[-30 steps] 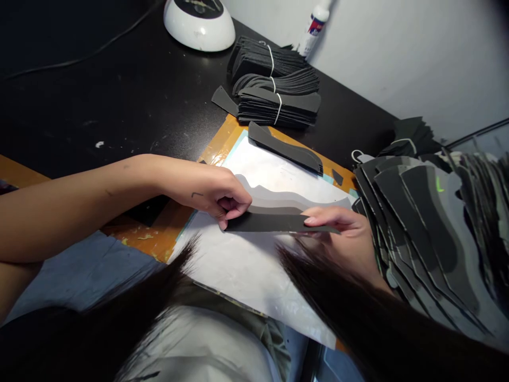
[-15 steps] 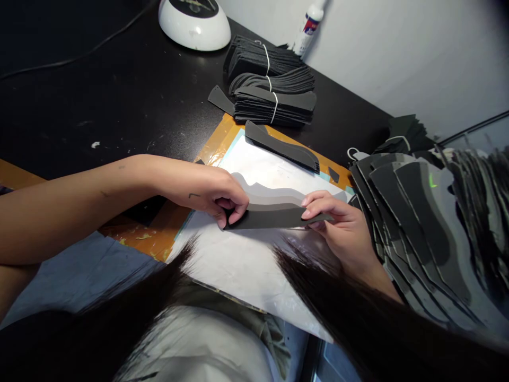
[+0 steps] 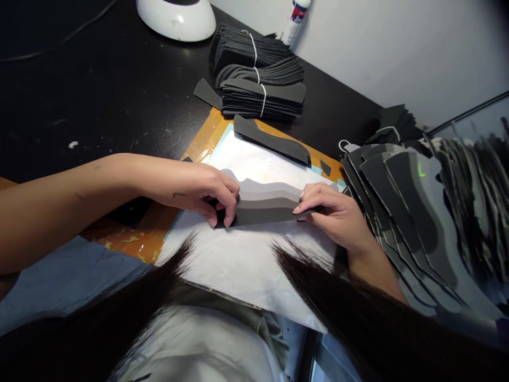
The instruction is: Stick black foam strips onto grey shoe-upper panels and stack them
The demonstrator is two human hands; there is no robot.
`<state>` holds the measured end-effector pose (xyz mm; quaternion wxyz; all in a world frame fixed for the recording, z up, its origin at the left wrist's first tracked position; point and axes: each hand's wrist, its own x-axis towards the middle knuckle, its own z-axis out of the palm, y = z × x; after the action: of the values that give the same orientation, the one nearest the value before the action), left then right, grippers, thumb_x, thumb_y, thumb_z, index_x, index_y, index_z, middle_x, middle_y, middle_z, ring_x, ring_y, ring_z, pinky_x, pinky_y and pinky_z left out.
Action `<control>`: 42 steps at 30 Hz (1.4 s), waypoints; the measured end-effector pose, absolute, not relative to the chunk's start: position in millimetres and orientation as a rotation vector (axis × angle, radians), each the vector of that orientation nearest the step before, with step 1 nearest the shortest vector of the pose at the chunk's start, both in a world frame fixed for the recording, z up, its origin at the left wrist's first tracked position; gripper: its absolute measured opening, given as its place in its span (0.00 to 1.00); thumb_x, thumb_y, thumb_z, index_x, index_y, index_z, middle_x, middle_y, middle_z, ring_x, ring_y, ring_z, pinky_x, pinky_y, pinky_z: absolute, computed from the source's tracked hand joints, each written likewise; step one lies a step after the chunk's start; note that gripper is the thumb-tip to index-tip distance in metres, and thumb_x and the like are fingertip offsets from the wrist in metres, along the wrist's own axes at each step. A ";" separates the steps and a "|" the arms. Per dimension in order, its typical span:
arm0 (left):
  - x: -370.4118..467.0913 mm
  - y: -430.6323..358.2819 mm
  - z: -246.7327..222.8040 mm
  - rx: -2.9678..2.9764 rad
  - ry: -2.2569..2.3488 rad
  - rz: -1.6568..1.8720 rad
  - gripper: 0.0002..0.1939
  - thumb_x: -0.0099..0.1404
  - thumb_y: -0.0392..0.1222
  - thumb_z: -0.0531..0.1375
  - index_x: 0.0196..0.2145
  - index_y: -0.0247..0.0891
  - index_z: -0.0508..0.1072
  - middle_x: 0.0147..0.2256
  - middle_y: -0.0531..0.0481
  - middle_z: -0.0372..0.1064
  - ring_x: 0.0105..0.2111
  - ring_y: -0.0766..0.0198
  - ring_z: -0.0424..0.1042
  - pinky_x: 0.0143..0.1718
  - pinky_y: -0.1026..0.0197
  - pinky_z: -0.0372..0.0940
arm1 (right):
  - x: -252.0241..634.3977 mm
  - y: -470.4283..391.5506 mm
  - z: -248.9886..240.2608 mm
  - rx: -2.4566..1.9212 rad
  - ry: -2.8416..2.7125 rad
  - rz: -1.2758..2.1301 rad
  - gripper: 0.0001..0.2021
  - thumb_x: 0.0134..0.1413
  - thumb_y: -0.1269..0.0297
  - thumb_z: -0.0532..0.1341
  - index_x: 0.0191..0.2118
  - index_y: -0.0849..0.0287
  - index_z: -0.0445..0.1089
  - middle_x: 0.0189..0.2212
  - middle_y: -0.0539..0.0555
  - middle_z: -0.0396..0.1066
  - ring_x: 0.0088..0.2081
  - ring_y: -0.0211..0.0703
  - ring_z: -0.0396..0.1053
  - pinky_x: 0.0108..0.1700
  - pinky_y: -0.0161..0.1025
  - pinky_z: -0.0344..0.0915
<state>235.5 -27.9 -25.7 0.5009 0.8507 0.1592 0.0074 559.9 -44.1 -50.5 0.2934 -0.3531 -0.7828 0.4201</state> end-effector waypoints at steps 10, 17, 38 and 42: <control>237.4 -30.1 -20.4 2.067 0.409 -0.006 0.09 0.70 0.36 0.58 0.41 0.40 0.80 0.36 0.49 0.71 0.35 0.64 0.68 0.37 0.67 0.61 | 560.0 -47.6 -42.6 -0.962 -2.249 0.974 0.08 0.57 0.70 0.65 0.35 0.47 0.79 0.31 0.50 0.73 0.34 0.42 0.70 0.47 0.46 0.72; 237.2 -30.8 -18.7 2.112 0.408 -0.044 0.12 0.70 0.30 0.56 0.45 0.37 0.78 0.39 0.48 0.70 0.37 0.65 0.67 0.40 0.68 0.59 | 560.7 -47.1 -42.3 -0.913 -2.323 0.911 0.09 0.57 0.71 0.64 0.35 0.48 0.79 0.32 0.49 0.74 0.35 0.42 0.71 0.61 0.52 0.63; 251.7 -32.9 -29.1 2.219 0.611 0.087 0.14 0.63 0.50 0.67 0.42 0.39 0.78 0.25 0.53 0.67 0.23 0.69 0.64 0.27 0.68 0.57 | 560.8 -51.0 -49.7 -0.937 -2.271 0.846 0.09 0.58 0.71 0.63 0.36 0.50 0.79 0.34 0.50 0.72 0.36 0.42 0.71 0.46 0.44 0.71; 254.1 -35.7 -34.1 2.322 0.677 0.121 0.14 0.63 0.51 0.67 0.40 0.39 0.76 0.23 0.55 0.66 0.22 0.70 0.62 0.26 0.67 0.54 | 559.5 -50.7 -50.1 -0.892 -2.273 0.784 0.08 0.60 0.71 0.62 0.38 0.50 0.78 0.34 0.49 0.75 0.37 0.42 0.73 0.56 0.49 0.66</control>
<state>254.1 -35.7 -34.1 0.3524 0.8973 0.2617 0.0468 559.5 -50.7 -50.1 0.2846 -0.3336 -0.8496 0.2930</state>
